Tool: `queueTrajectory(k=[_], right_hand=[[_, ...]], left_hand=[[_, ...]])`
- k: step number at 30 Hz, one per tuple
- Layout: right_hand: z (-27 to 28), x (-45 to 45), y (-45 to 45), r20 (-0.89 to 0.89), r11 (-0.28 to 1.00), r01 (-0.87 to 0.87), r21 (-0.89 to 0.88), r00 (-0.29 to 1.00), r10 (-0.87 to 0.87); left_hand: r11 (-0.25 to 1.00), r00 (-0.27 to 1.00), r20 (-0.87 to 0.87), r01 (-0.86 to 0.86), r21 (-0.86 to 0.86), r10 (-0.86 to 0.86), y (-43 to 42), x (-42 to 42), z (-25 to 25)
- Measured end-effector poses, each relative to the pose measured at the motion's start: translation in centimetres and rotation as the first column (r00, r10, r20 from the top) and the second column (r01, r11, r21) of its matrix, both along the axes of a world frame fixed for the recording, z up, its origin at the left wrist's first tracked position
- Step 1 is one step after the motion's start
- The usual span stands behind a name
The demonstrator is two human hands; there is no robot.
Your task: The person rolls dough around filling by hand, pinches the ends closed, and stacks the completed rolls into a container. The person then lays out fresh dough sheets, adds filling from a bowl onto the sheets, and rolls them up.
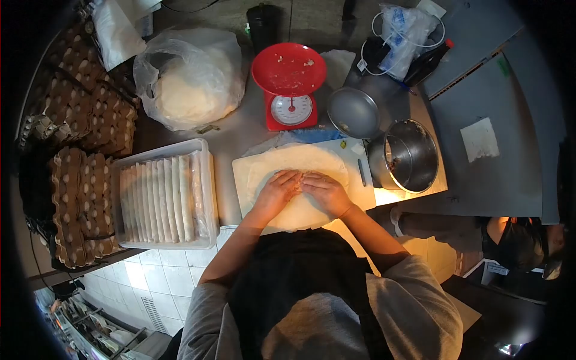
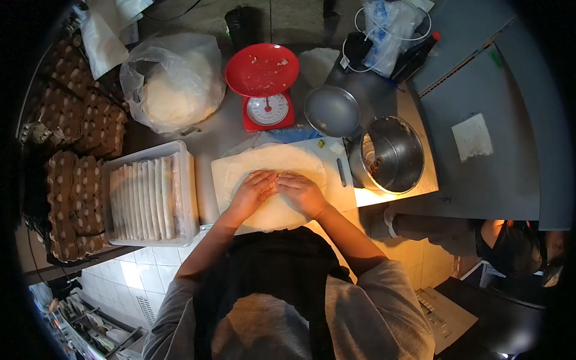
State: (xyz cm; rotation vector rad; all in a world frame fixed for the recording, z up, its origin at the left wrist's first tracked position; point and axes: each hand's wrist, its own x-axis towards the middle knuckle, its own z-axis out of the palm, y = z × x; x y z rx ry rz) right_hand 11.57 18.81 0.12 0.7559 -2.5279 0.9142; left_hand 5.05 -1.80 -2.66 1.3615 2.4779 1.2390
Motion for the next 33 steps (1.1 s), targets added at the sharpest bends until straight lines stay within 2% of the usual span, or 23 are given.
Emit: queueTrajectory(k=[3,6,8,11,14,15,17,20,21,23,27,30,33], right_hand=[[0.4,0.5,1.6,0.083,0.999,0.035,-0.025,0.996,-0.032],[1.1,0.7,2.6,0.204,0.991,0.092,-0.101,0.976,-0.07],[0.9,1.2,2.6,0.249,0.968,0.153,-0.199,0.963,-0.101],[-0.6,1.4,3.4,0.284,0.967,0.172,-0.189,0.952,-0.114],[-1.3,0.8,5.0,0.374,0.966,0.11,-0.232,0.927,-0.015],[-0.7,0.6,5.3,0.406,0.958,0.142,-0.25,0.913,-0.029],[1.3,0.3,5.2,0.474,0.937,0.205,-0.285,0.879,-0.048],[2.8,-0.4,3.7,0.408,0.978,0.182,-0.102,0.904,-0.126],[2.4,-0.3,3.6,0.347,0.984,0.171,0.054,0.921,-0.179],[0.5,-0.4,4.0,0.306,0.978,0.182,0.1,0.93,-0.204],[-0.4,-0.5,4.4,0.285,0.975,0.198,0.102,0.933,-0.219],[1.9,-0.1,3.7,0.284,0.964,0.26,-0.06,0.93,-0.233],[1.0,0.0,4.7,0.288,0.973,0.222,0.068,0.929,-0.232]], left_hand=[[0.997,0.999,-0.033,0.007,-0.071,-0.009,-0.7,-0.1,1.2],[0.996,0.995,-0.072,-0.07,-0.047,0.066,-1.1,0.6,4.4],[0.999,1.0,0.006,-0.019,-0.032,0.019,-2.0,0.5,3.5],[1.0,0.99,0.14,0.002,0.015,-0.004,-3.1,0.2,0.8],[0.999,0.97,0.241,-0.009,0.046,-0.002,-3.2,0.0,0.8],[0.999,0.964,0.267,-0.011,0.053,-0.003,-3.2,-0.2,1.4],[0.99,0.982,0.123,-0.14,-0.02,0.141,-1.4,0.5,4.7],[0.98,0.989,-0.005,-0.145,-0.133,0.146,2.0,1.1,4.4],[0.978,0.993,-0.03,-0.117,-0.174,0.113,2.7,0.9,4.0],[0.966,0.994,0.021,-0.097,-0.238,0.105,3.5,0.9,3.4],[0.96,0.996,0.036,-0.07,-0.27,0.083,2.8,0.8,2.9],[0.978,0.971,-0.114,-0.209,-0.001,0.208,2.1,1.0,3.0],[0.989,0.993,-0.06,-0.107,-0.105,0.102,0.0,0.6,1.7]])
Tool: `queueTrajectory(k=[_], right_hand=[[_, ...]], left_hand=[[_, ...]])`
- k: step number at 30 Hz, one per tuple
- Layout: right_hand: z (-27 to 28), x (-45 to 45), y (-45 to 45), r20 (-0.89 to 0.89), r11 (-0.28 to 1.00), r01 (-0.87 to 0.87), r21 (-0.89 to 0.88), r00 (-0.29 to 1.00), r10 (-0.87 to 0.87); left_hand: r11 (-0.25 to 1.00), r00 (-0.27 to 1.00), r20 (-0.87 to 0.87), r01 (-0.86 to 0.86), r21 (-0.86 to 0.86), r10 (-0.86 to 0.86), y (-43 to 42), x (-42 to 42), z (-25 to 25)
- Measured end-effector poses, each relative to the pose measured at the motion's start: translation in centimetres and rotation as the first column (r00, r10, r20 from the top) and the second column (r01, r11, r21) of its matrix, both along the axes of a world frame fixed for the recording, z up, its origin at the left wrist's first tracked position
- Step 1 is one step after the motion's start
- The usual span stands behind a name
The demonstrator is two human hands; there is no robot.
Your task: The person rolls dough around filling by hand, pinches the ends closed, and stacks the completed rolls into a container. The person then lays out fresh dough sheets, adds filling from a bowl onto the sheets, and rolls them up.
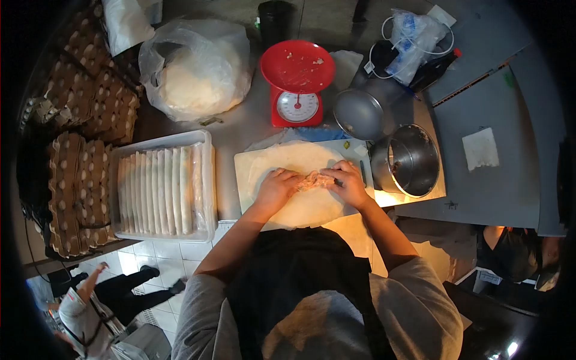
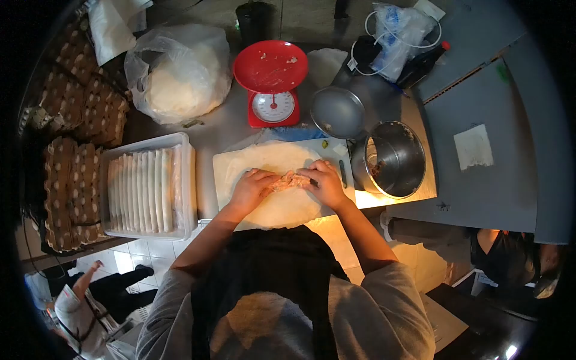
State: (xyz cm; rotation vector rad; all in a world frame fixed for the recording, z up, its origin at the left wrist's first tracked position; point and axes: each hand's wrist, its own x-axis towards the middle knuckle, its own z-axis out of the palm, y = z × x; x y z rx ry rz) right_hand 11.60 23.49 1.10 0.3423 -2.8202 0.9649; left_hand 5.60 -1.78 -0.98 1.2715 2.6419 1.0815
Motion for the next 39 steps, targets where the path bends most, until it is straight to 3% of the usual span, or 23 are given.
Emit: queueTrajectory(k=[3,6,9,12,15,18,21,24,27,30,34,37,39], right_hand=[[-0.8,-0.1,0.4,-0.026,0.998,-0.007,0.054,1.0,0.008],[0.7,0.3,0.2,0.017,1.0,0.006,-0.024,1.0,-0.005],[-0.4,0.3,0.7,-0.013,1.0,-0.007,0.0,1.0,0.007],[-0.8,0.0,0.8,0.004,1.0,-0.011,0.023,1.0,0.011],[0.8,0.3,-0.1,-0.041,0.999,0.017,-0.049,0.999,-0.019],[-1.0,0.3,0.9,-0.009,0.999,0.003,0.033,1.0,-0.002],[0.0,0.2,0.7,-0.012,1.0,-0.023,0.0,1.0,0.023],[3.8,0.0,-2.1,-0.104,0.998,-0.046,0.035,0.993,0.05],[2.6,-1.0,-4.2,-0.153,0.983,-0.176,0.053,0.971,0.182],[0.7,-2.3,-5.0,-0.148,0.983,-0.173,0.067,0.972,0.182],[2.1,-3.2,-6.3,-0.123,0.986,-0.168,0.015,0.978,0.169],[1.7,-3.9,-8.1,-0.103,0.961,-0.275,0.011,0.956,0.275],[1.4,-4.3,-8.7,-0.05,0.961,-0.264,0.085,0.962,0.269]], left_hand=[[0.999,0.999,0.023,0.028,0.026,-0.028,-0.8,-0.3,-0.2],[0.988,0.999,-0.005,-0.048,0.147,0.049,-1.6,0.2,1.6],[0.986,0.995,0.081,0.036,0.164,-0.05,-3.3,-0.6,1.0],[0.995,0.997,0.069,0.038,0.088,-0.044,-3.9,-0.8,0.7],[0.992,0.997,0.078,-0.015,0.125,0.006,-4.6,-0.2,2.0],[0.984,0.999,0.047,0.009,0.176,-0.017,-5.5,-0.3,0.5],[0.996,0.994,0.105,-0.036,0.088,0.027,-5.9,0.1,1.3],[0.971,0.986,0.048,-0.163,0.173,0.157,-6.1,1.2,2.0],[0.951,0.985,0.046,-0.17,0.259,0.164,-6.7,0.9,0.8],[0.938,0.962,0.179,-0.245,0.246,0.205,-6.6,0.9,-0.6],[0.939,0.97,0.124,-0.237,0.249,0.211,-7.1,0.9,0.1],[0.933,0.959,0.089,-0.281,0.223,0.268,-6.8,1.5,0.7],[0.95,0.966,0.088,-0.257,0.175,0.244,-7.1,1.1,0.2]])
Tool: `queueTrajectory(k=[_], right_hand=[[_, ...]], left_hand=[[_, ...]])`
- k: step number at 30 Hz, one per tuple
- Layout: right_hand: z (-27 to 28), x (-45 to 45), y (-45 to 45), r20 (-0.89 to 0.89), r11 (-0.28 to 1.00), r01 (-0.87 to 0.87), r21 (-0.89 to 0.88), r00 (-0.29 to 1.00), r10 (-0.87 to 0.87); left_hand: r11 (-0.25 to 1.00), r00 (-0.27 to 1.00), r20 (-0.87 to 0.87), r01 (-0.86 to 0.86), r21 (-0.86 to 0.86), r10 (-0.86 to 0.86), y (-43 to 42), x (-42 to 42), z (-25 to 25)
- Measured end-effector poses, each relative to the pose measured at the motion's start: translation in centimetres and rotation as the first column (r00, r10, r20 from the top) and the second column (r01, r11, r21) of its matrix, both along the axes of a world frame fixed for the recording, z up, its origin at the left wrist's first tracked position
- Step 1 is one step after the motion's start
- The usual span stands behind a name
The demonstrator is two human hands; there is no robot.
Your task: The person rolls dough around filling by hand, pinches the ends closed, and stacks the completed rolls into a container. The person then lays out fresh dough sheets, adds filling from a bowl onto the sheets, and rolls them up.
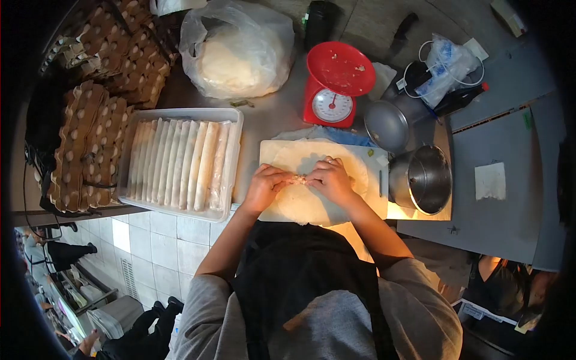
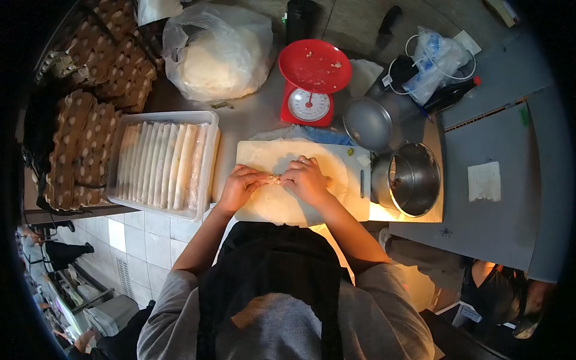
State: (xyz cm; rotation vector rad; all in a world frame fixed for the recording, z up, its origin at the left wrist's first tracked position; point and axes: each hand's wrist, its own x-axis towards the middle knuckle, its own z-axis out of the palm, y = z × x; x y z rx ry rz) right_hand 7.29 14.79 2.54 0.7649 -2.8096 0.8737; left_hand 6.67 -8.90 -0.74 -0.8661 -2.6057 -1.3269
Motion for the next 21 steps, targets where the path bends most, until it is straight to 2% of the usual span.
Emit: queueTrajectory(k=[1,3,6,10,12,15,18,21], right_hand=[[0.0,-0.2,-0.2,0.015,0.999,0.005,0.044,1.0,-0.006],[0.8,-0.4,-0.6,0.026,1.0,0.012,-0.007,1.0,-0.012],[0.6,-0.9,-2.0,0.016,1.0,-0.022,0.014,1.0,0.022],[-0.7,-1.5,-3.6,0.003,0.992,-0.075,0.097,0.997,0.075],[-0.4,-1.2,-2.9,0.036,0.999,-0.047,0.025,0.998,0.046],[0.3,-0.6,0.1,0.067,1.0,0.007,-0.017,0.998,-0.005],[-0.3,0.2,2.6,0.058,0.995,0.077,-0.057,0.996,-0.073],[0.4,0.8,3.4,0.071,0.99,0.123,-0.071,0.99,-0.118]], left_hand=[[1.0,1.0,0.002,0.006,0.011,-0.006,-0.2,0.0,-0.2],[0.999,1.0,0.007,0.023,0.032,-0.023,-0.7,-0.2,-0.1],[0.977,0.982,-0.012,-0.185,0.107,0.188,-0.1,0.6,0.8],[0.991,0.99,0.106,-0.1,0.084,0.091,-1.1,0.4,-1.3],[0.994,0.99,0.133,-0.067,0.086,0.055,-1.1,0.3,-1.0],[0.999,0.995,-0.098,-0.039,-0.017,0.038,0.0,0.4,1.0],[0.997,0.993,-0.115,0.012,-0.072,-0.02,2.8,0.5,1.7],[0.996,0.99,-0.11,0.089,-0.029,-0.092,5.4,0.0,0.8]])
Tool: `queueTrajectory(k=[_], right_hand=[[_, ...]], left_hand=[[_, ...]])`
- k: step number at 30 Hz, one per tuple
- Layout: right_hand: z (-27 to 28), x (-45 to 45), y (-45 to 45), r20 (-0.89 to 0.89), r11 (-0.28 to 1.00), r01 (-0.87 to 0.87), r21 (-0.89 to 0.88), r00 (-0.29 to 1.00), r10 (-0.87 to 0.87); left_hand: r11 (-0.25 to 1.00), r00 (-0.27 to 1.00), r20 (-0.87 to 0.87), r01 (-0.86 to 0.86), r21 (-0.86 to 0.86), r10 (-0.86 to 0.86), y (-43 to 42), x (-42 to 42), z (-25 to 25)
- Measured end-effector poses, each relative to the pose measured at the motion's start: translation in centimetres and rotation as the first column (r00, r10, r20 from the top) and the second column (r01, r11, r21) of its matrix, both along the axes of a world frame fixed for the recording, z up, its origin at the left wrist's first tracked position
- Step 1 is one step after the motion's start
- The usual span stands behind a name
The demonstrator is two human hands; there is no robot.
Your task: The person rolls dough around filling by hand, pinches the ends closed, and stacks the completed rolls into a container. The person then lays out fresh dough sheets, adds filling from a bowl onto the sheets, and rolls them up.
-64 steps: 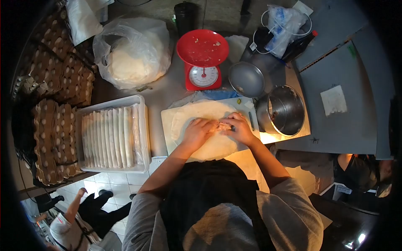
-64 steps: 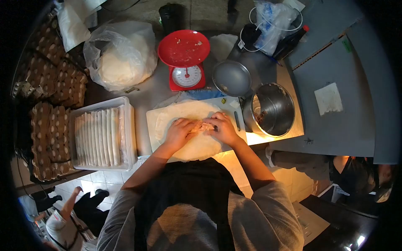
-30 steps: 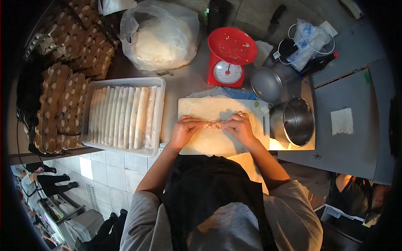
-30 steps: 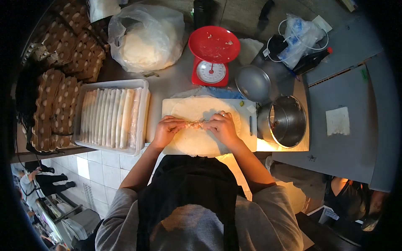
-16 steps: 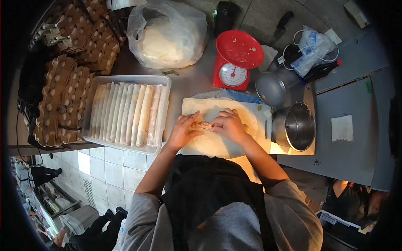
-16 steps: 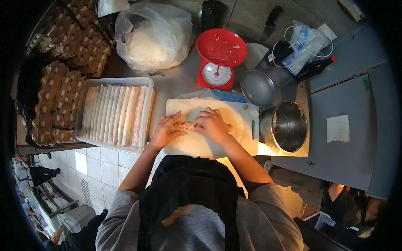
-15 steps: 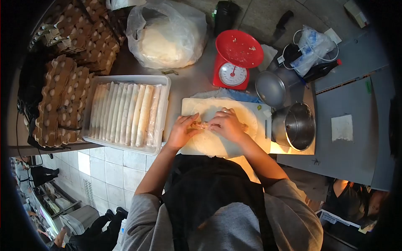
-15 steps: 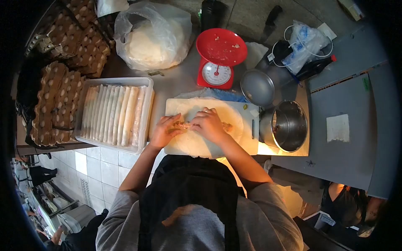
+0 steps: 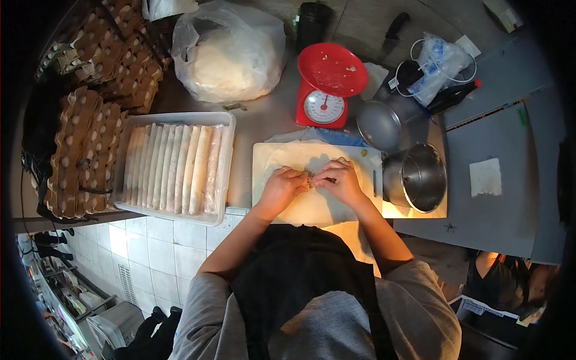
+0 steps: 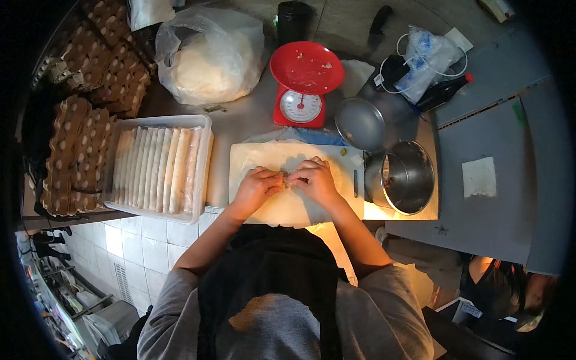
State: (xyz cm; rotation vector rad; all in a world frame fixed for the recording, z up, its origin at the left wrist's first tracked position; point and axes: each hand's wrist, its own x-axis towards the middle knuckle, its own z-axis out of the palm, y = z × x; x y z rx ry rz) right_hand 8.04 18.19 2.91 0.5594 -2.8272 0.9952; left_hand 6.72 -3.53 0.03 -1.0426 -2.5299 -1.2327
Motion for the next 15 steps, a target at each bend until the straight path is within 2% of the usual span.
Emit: queueTrajectory(k=[2,5,8,11,14,15], right_hand=[[-0.8,0.6,0.7,-0.038,0.998,0.029,0.047,0.999,-0.028],[-2.0,0.9,2.8,0.014,0.998,0.047,-0.052,0.999,-0.046],[-0.9,1.2,3.0,-0.041,0.984,0.067,-0.164,0.996,-0.075],[-2.4,1.5,3.3,-0.042,0.997,0.069,-0.035,0.997,-0.07],[-2.6,2.0,4.5,-0.031,0.98,0.122,-0.16,0.991,-0.128],[-2.2,2.4,4.6,0.03,0.961,0.168,-0.221,0.986,-0.165]], left_hand=[[0.999,0.999,0.025,0.046,0.006,-0.046,1.2,0.1,-0.2],[0.995,0.995,0.033,0.094,-0.043,-0.093,1.5,-0.2,-0.9],[1.0,0.999,0.038,0.009,0.012,-0.01,2.2,0.3,-0.3],[0.999,0.999,0.042,0.032,-0.027,-0.031,3.6,0.9,0.3],[0.997,0.998,0.04,0.046,-0.068,-0.043,3.7,0.7,-1.1],[0.996,0.999,0.026,0.047,-0.079,-0.045,3.6,0.7,-1.4]])
